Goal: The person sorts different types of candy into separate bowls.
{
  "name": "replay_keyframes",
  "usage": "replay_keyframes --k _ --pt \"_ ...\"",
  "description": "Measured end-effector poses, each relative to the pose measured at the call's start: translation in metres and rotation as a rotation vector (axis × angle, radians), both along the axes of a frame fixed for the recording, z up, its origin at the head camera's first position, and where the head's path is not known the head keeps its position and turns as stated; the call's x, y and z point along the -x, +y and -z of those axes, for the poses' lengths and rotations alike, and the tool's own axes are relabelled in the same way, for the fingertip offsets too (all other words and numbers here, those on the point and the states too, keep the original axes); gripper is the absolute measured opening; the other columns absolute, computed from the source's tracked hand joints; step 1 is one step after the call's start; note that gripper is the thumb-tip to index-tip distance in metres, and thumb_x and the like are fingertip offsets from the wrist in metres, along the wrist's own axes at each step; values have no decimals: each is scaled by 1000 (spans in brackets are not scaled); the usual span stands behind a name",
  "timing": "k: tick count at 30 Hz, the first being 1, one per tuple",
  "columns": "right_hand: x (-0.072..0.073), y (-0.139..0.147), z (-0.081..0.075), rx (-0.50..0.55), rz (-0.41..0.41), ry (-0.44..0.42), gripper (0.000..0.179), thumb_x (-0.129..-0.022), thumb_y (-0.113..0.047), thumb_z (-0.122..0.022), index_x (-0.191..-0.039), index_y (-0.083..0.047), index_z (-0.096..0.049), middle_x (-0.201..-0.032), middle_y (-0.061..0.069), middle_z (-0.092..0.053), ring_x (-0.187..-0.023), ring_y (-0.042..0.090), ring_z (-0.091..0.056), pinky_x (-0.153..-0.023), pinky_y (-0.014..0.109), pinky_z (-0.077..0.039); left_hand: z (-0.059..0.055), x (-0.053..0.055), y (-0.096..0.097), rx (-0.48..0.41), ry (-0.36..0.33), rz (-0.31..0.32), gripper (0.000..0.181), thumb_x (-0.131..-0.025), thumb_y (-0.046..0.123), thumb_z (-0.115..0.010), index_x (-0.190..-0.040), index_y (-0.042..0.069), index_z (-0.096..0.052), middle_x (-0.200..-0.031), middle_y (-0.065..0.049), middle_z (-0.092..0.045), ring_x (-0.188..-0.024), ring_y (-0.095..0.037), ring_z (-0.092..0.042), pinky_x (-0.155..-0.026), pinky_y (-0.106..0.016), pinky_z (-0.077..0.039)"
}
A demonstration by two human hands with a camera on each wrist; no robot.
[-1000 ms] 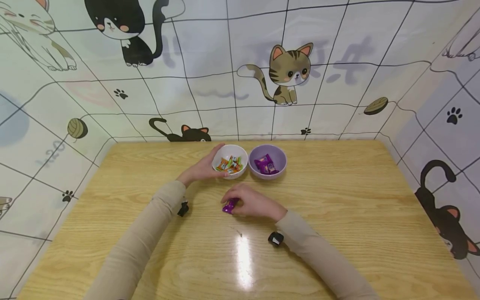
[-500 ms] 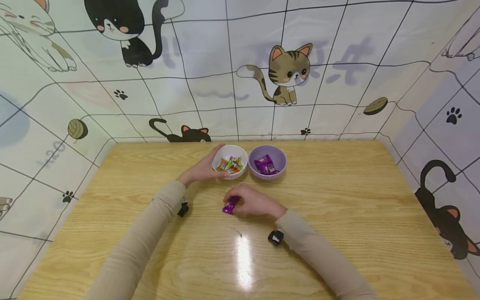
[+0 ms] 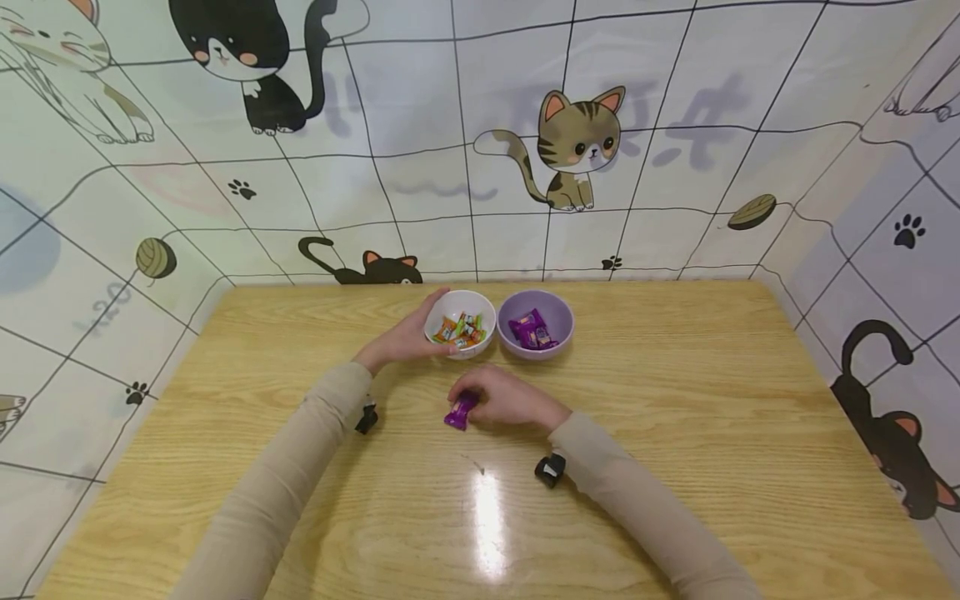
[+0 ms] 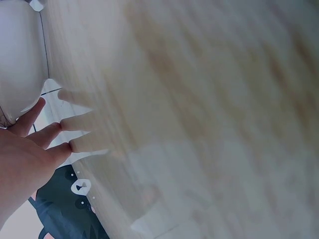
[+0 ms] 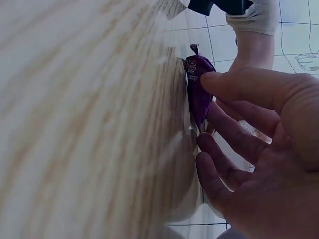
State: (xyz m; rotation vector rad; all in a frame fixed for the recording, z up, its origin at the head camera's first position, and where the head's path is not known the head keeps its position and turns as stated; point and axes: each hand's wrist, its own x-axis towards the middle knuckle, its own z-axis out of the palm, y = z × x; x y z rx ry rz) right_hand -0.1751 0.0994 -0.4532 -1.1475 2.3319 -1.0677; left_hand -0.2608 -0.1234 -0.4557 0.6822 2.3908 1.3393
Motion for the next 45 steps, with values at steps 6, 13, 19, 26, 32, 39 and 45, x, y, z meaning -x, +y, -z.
replay_keyframes --k 6,13,19,26,32,39,45 --pt "0 0 1 -19 -8 52 32 -79 2 -72 -109 -9 -70 -109 -1 -66 -108 21 -54 -99 42 -38 0 -1 0 -1 2 5 105 -81 15 -80 -154 7 -6 -140 -16 -42 -123 -26 -45 -105 -40 -34" --pt "1 0 2 -4 9 -14 27 -81 -3 -74 -107 -8 -70 -107 -1 -65 -103 17 -56 -96 38 -41 0 -1 0 12 8 -3 105 -81 17 -80 -155 8 -7 -139 -15 -43 -122 -26 -47 -104 -40 -35" --pt "-1 2 1 8 49 -65 27 -82 -5 -74 -108 -9 -70 -108 -1 -65 -103 15 -57 -95 35 -43 0 -1 1 28 9 -9 105 -80 19 -81 -155 10 -7 -140 -15 -43 -122 -26 -46 -104 -40 -35" --pt "-3 3 0 44 59 -65 26 -83 -8 -75 -108 -9 -70 -107 -1 -65 -99 15 -58 -91 34 -46 -2 -2 1 34 -1 -16 105 -81 20 -80 -155 12 -7 -140 -15 -42 -122 -26 -47 -103 -41 -36" --pt "-5 9 -2 92 80 -34 28 -81 -9 -77 -108 -9 -70 -107 -1 -66 -97 16 -58 -88 34 -47 -3 -2 1 10 -12 -11 106 -80 17 -81 -155 10 -6 -139 -15 -42 -122 -26 -46 -103 -40 -36" --pt "-9 18 -4 131 167 -78 28 -79 -9 -78 -105 -11 -69 -102 -5 -67 -90 15 -58 -81 34 -49 -4 -4 0 -18 4 15 106 -80 26 -80 -155 9 -7 -139 -18 -42 -122 -28 -46 -103 -41 -36" --pt "-10 23 -5 176 206 -44 26 -79 -7 -78 -104 -7 -68 -95 -2 -65 -89 17 -59 -81 38 -50 -4 -3 1 9 -2 5 106 -81 18 -80 -155 9 -6 -141 -18 -40 -124 -30 -44 -105 -43 -34"
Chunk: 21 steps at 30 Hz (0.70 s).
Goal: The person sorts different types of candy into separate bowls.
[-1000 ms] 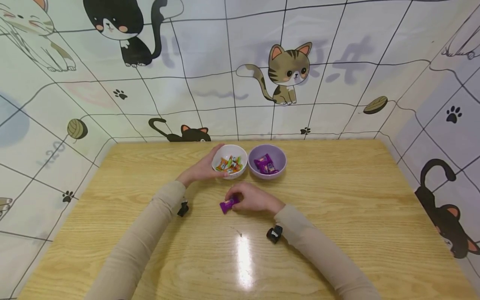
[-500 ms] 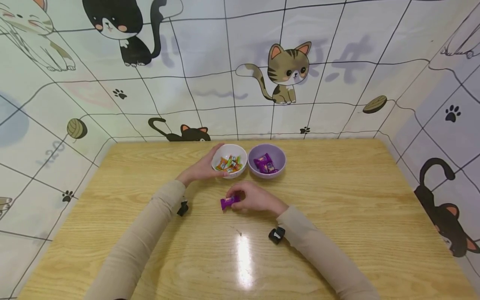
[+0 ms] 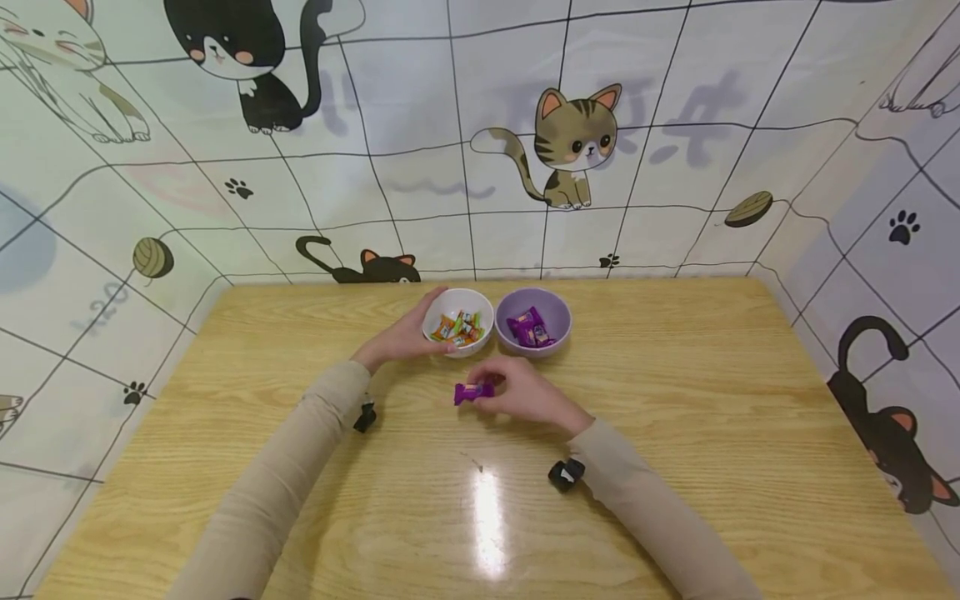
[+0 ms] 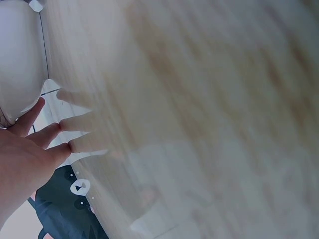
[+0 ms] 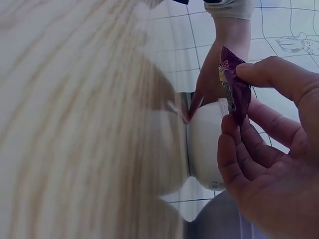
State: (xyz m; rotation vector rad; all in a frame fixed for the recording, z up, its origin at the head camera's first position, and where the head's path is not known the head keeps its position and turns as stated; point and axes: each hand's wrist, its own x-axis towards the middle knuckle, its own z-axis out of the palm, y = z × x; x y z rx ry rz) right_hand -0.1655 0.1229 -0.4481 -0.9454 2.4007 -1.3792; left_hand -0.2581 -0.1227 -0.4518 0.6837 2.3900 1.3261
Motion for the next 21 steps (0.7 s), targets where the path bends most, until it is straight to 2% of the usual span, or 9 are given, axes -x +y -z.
replay_keyframes --k 11,16,21 --pt "2 11 -12 17 100 11 25 -78 -1 -76 -101 -6 -68 -91 -1 -63 -85 18 -57 -79 37 -49 0 1 1 22 -4 -4 106 -81 17 -80 -155 10 -4 -141 -18 -39 -123 -29 -46 -103 -42 -36" --pt "4 16 -18 37 104 57 25 -78 1 -76 -102 -2 -68 -91 2 -65 -85 20 -57 -78 39 -50 3 3 1 -2 -8 6 106 -81 16 -80 -155 9 -4 -142 -20 -39 -124 -32 -45 -104 -45 -36" --pt "6 20 -23 40 125 64 25 -79 -1 -77 -102 -2 -69 -92 2 -65 -85 20 -58 -79 42 -51 3 2 1 -21 -10 14 106 -81 16 -79 -155 9 -3 -143 -21 -37 -125 -34 -45 -103 -46 -36"
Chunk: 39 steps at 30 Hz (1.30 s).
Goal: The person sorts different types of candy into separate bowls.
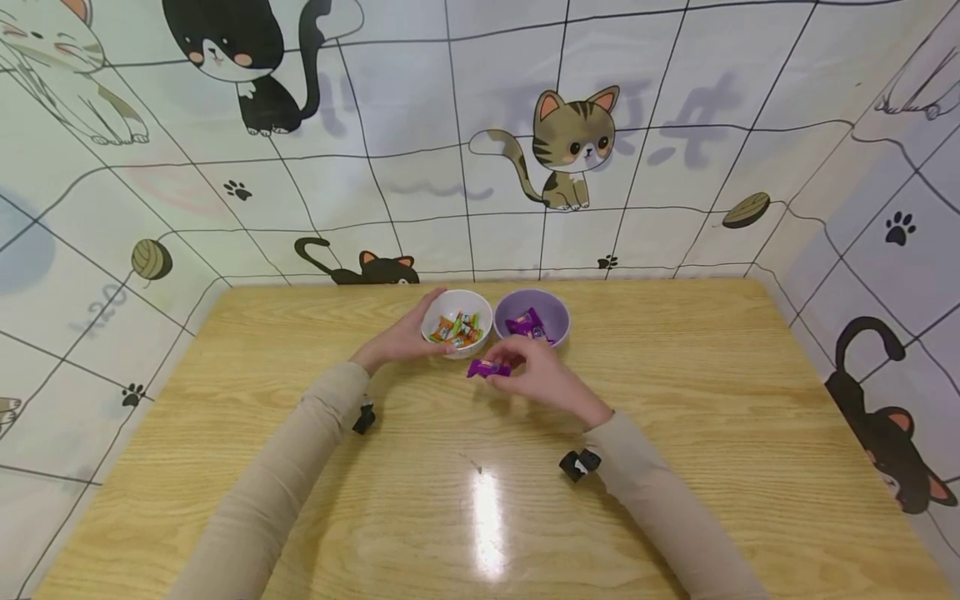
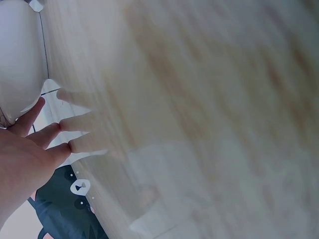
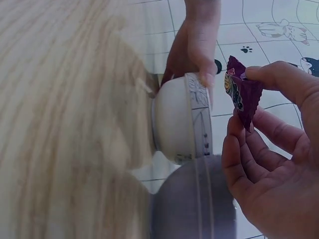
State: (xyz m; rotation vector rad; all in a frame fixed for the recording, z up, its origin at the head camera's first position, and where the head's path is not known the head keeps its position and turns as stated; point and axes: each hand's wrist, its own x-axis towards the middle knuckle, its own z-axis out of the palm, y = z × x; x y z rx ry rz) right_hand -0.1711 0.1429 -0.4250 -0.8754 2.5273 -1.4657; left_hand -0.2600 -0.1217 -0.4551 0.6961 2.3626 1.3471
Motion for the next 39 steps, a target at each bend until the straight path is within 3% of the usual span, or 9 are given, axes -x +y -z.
replay_keyframes --k 7,9,14,15,23,32,39 --pt "1 8 -12 0 83 -12 24 -81 -4 -77 -103 -4 -69 -94 4 -64 -88 21 -57 -79 38 -50 0 0 -1 19 11 -12 106 -80 15 -80 -155 9 -5 -142 -17 -38 -123 -29 -47 -101 -40 -39" --pt "2 10 -17 13 110 -12 24 -81 -3 -77 -103 -1 -68 -94 8 -65 -88 24 -58 -80 41 -50 -5 -3 0 13 4 -8 105 -81 14 -80 -154 8 -6 -142 -18 -38 -123 -30 -46 -102 -42 -39" --pt "10 20 -18 19 204 -9 26 -82 -4 -76 -106 2 -68 -96 14 -65 -88 27 -60 -80 43 -50 -5 -2 0 8 -4 -11 104 -80 14 -80 -154 9 -7 -142 -18 -37 -123 -30 -46 -102 -43 -38" --pt "12 22 -18 11 227 -10 26 -82 -4 -76 -107 2 -67 -96 15 -65 -88 27 -60 -80 41 -50 0 0 0 10 1 -16 105 -80 16 -80 -155 10 -7 -142 -16 -38 -122 -28 -46 -101 -41 -39" --pt "26 34 -16 -75 404 -54 27 -85 -11 -74 -107 2 -65 -101 18 -64 -92 29 -57 -80 37 -46 -1 0 0 10 1 -16 105 -80 15 -80 -155 10 -7 -142 -17 -37 -122 -29 -46 -101 -43 -38" --pt "37 43 -11 -85 475 -22 30 -86 -14 -73 -108 4 -64 -104 21 -64 -92 30 -54 -78 37 -43 -2 0 0 16 -1 -12 104 -81 15 -80 -154 10 -6 -142 -16 -37 -122 -28 -46 -101 -42 -39" --pt "35 52 -7 -58 469 -10 32 -87 -13 -71 -111 7 -63 -108 22 -63 -96 33 -53 -84 41 -41 -2 0 -1 29 0 -12 105 -81 17 -80 -155 11 -6 -142 -16 -38 -123 -28 -46 -102 -42 -38"
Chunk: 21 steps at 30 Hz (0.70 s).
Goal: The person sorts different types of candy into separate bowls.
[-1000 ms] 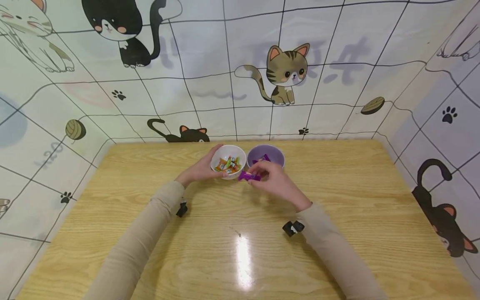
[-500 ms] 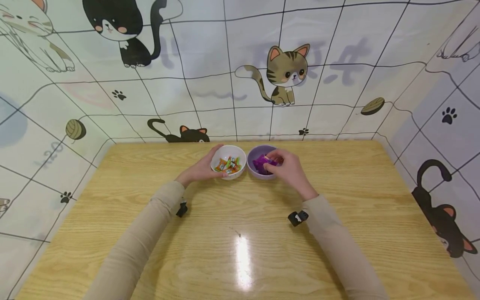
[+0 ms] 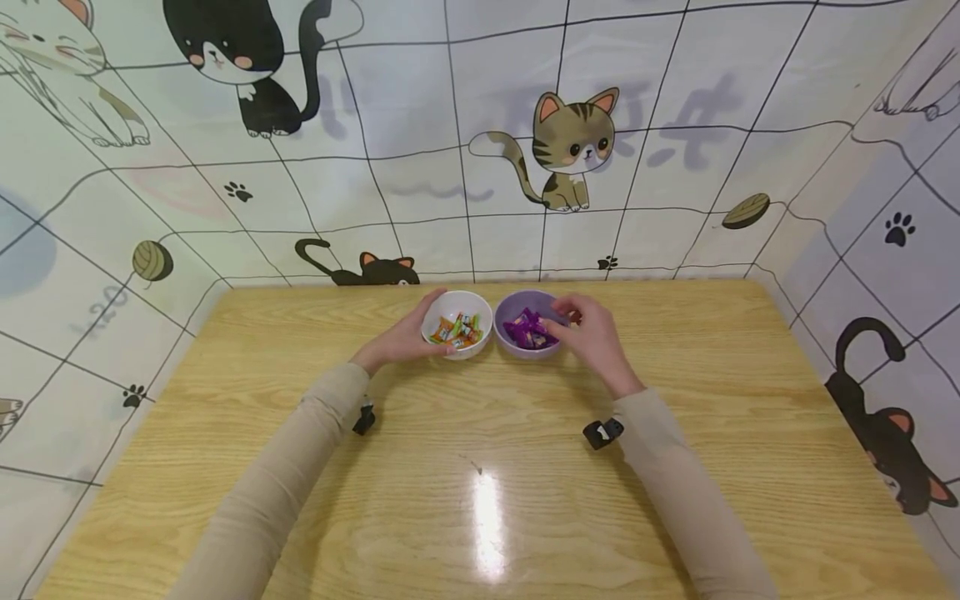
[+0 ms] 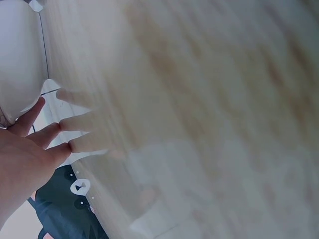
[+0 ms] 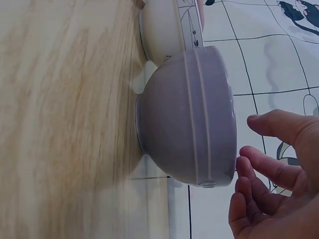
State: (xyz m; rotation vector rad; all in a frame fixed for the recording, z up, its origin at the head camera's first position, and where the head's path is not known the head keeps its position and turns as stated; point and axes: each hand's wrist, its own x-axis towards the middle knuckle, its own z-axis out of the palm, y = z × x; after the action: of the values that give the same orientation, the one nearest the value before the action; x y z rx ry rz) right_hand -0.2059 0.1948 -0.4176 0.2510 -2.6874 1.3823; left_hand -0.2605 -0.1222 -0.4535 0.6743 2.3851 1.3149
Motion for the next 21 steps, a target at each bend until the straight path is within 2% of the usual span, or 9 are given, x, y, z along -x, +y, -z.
replay_keyframes --k 6,11,17,21 --pt "-6 6 6 5 -39 16 27 -88 -10 -70 -109 6 -63 -103 21 -63 -96 35 -55 -85 45 -44 -1 1 -5 22 14 3 105 -81 18 -79 -155 9 -5 -141 -16 -39 -123 -28 -46 -102 -43 -37" --pt "-11 13 11 11 -54 57 27 -89 -5 -68 -113 6 -62 -107 22 -62 -100 36 -55 -86 48 -44 -1 4 -7 25 31 9 106 -81 17 -80 -155 7 -5 -143 -17 -38 -125 -28 -44 -104 -43 -35" --pt "-14 19 16 34 -57 137 38 -89 0 -65 -125 6 -55 -115 25 -58 -107 38 -53 -88 54 -43 1 4 -8 28 52 -1 110 -79 19 -82 -156 11 -3 -148 -16 -31 -129 -27 -39 -108 -42 -30" --pt "-14 24 17 -2 -87 157 48 -89 -1 -65 -133 6 -48 -123 28 -53 -111 41 -50 -90 56 -42 0 0 -13 24 58 -24 112 -78 20 -83 -156 15 -3 -150 -16 -29 -130 -28 -39 -107 -43 -31"
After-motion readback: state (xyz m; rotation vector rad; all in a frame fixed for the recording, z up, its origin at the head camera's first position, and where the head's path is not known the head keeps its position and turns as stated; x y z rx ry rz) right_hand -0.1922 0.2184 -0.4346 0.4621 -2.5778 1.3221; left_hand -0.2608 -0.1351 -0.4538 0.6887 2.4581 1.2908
